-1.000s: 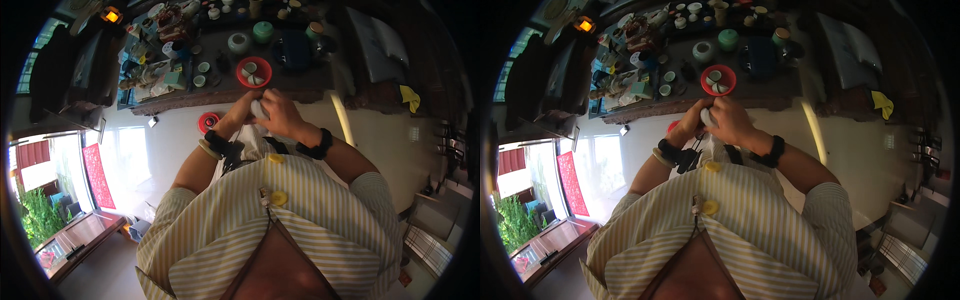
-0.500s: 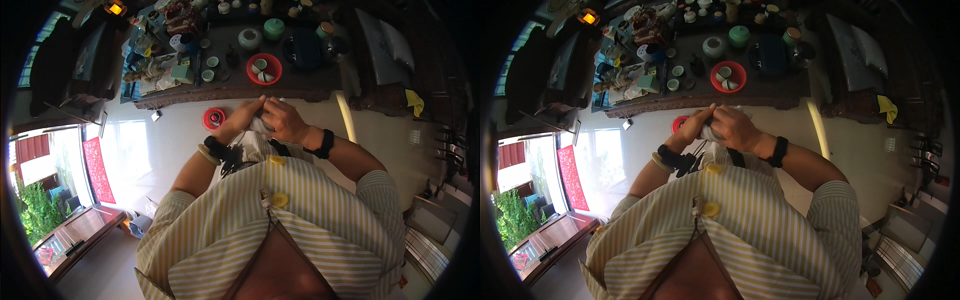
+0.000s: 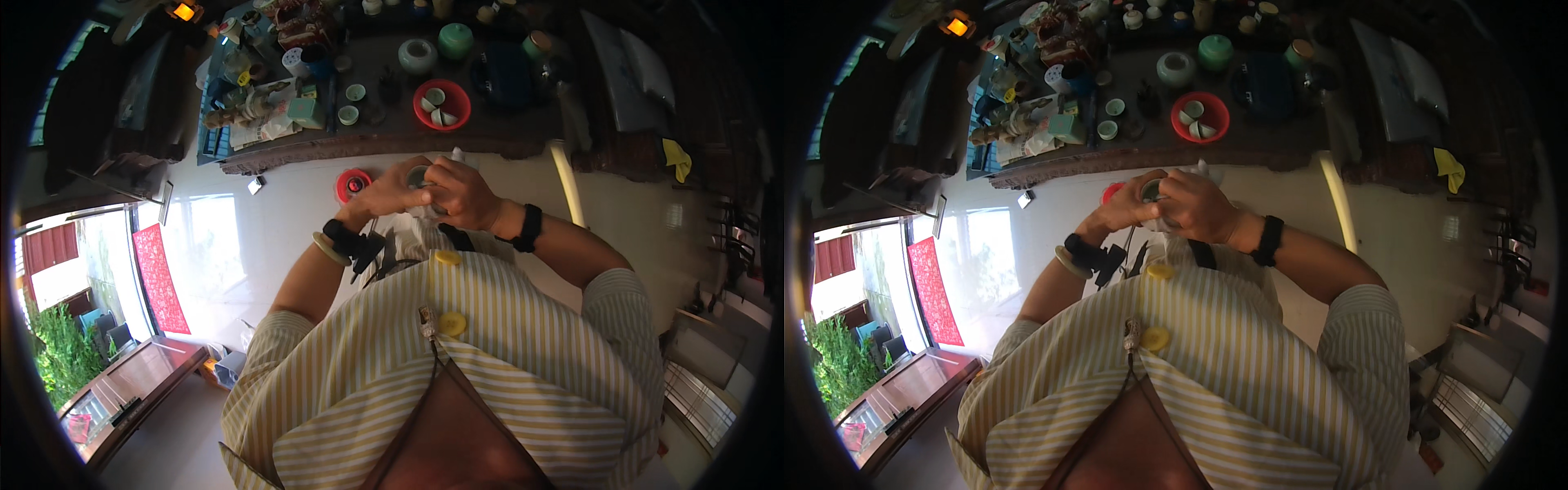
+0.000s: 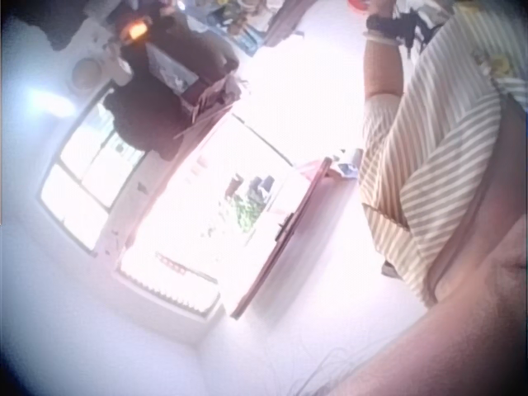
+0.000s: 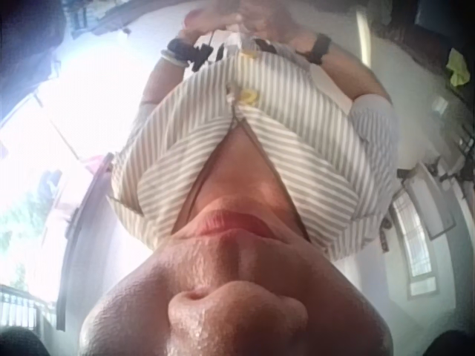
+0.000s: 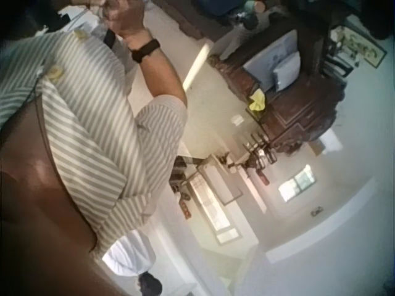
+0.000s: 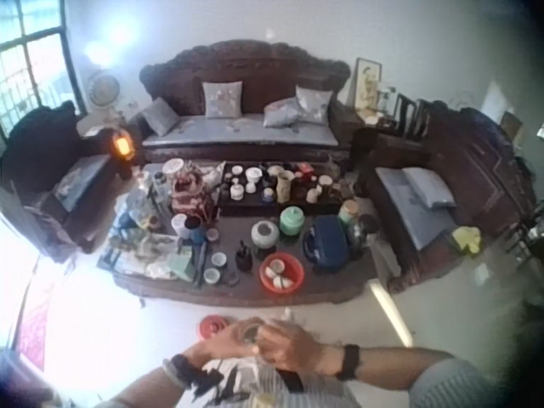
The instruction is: The person wipes various small tea cups and a red tray using a white cloth.
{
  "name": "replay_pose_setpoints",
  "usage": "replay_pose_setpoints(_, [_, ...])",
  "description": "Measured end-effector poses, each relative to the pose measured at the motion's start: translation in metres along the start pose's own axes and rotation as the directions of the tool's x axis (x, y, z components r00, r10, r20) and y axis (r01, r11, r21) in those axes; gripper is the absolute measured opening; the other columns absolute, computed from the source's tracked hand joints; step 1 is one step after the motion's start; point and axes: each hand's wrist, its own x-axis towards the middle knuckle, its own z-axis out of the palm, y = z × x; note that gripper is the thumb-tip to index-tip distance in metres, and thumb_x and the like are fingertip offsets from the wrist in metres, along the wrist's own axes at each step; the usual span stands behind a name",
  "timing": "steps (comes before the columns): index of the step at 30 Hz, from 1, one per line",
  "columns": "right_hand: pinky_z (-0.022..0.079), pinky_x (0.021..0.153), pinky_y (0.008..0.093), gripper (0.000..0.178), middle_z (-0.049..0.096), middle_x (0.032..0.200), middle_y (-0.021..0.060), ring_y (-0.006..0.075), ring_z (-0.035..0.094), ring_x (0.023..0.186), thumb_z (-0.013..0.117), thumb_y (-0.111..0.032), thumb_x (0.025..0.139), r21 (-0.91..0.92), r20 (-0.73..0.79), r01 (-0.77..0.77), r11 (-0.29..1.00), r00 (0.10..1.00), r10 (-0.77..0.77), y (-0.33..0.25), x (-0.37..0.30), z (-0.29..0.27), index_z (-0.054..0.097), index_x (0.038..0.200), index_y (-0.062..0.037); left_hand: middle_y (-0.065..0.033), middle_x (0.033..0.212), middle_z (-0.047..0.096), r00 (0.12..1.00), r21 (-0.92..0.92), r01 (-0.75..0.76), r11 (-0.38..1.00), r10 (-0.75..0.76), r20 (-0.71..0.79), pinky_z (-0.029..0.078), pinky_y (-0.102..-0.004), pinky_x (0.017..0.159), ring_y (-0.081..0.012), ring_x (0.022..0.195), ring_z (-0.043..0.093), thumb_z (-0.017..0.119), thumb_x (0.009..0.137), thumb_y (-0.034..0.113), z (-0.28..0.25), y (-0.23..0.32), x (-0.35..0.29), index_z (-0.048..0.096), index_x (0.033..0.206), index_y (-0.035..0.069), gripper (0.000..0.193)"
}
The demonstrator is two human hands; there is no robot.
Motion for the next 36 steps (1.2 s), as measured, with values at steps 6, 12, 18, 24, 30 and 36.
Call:
replay_pose_setpoints(6, [0.046, 0.072, 0.0338, 0.01, 0.049, 0.088, 0.0033, 0.0214, 0.05, 0.08, 0.064, -0.011, 0.068, -0.052, -0.02, 0.186, 0.981, 0.982, -0.187, 0.01, 0.008, -0.007, 0.06, 0.077, -0.0096, -0.0038, 0.084, 0.058, 0.903, -0.089, 0.235, 0.968, -0.184, 0.388, 0.043, -0.0214, 0.054, -0.008, 0.068, 0.054, 0.066, 0.061, 0.079, -0.02, 0.023, -0.011, 0.05, 0.121, -0.002, 0.101])
replay_pose_setpoints(12, [0.045, 0.07, 0.0347, 0.017, 0.049, 0.088, 0.0058, 0.0232, 0.051, 0.08, 0.069, -0.016, 0.065, -0.068, -0.061, -0.075, 0.995, 0.996, 0.071, 0.009, 0.015, -0.016, 0.061, 0.076, -0.0065, -0.0098, 0.107, 0.057, 0.999, 0.026, -0.034, 0.999, 0.034, 0.017, 0.047, -0.0325, 0.084, -0.018, 0.102, 0.054, 0.084, 0.06, 0.05, -0.015, 0.022, 0.0, 0.045, 0.126, -0.001, 0.093])
replay_pose_setpoints(18, [0.046, 0.07, 0.0336, 0.016, 0.05, 0.088, 0.0048, 0.0214, 0.051, 0.081, 0.066, -0.017, 0.068, -0.076, -0.027, 0.04, 0.996, 0.999, -0.042, 0.001, 0.016, -0.024, 0.063, 0.08, -0.0072, -0.0102, 0.111, 0.057, 0.984, -0.108, -0.024, 0.994, 0.043, 0.173, 0.043, -0.034, 0.092, -0.0192, 0.105, 0.053, 0.084, 0.058, 0.055, -0.014, 0.017, 0.01, 0.048, 0.124, -0.002, 0.094])
replay_pose_setpoints(24, [0.047, 0.074, 0.0318, 0.018, 0.051, 0.09, 0.0021, 0.0196, 0.052, 0.086, 0.064, -0.015, 0.069, -0.251, -0.021, 0.164, 0.954, 0.984, -0.175, 0.016, 0.014, -0.035, 0.067, 0.086, -0.0117, -0.0076, 0.095, 0.06, 0.97, -0.169, 0.144, 0.975, -0.105, 0.219, 0.042, -0.0196, 0.055, -0.0089, 0.075, 0.054, 0.055, 0.076, 0.074, -0.02, 0.023, 0.014, 0.053, 0.122, 0.002, 0.086])
replay_pose_setpoints(30, [0.048, 0.077, 0.0338, 0.032, 0.053, 0.095, 0.0039, 0.0217, 0.052, 0.092, 0.067, -0.009, 0.068, -0.49, -0.11, -0.122, 0.863, 0.991, 0.078, 0.034, 0.018, -0.059, 0.068, 0.1, -0.014, -0.0056, 0.074, 0.058, 0.989, -0.563, 0.064, 0.824, 0.024, 0.146, 0.028, -0.019, 0.043, -0.0057, 0.048, 0.039, 0.047, 0.076, 0.079, -0.032, 0.021, 0.02, 0.055, 0.113, 0.003, 0.085])
replay_pose_setpoints(36, [0.045, 0.084, 0.0354, 0.047, 0.051, 0.107, 0.0048, 0.0223, 0.051, 0.096, 0.07, -0.01, 0.066, -0.173, -0.186, -0.265, 0.949, 0.955, 0.233, 0.012, 0.031, -0.069, 0.065, 0.113, -0.0154, -0.0038, 0.074, 0.056, 0.993, -0.445, -0.065, 0.893, 0.102, 0.059, 0.026, -0.0183, 0.042, -0.0041, 0.049, 0.038, 0.057, 0.07, 0.079, -0.038, 0.022, 0.018, 0.054, 0.112, 0.001, 0.089])
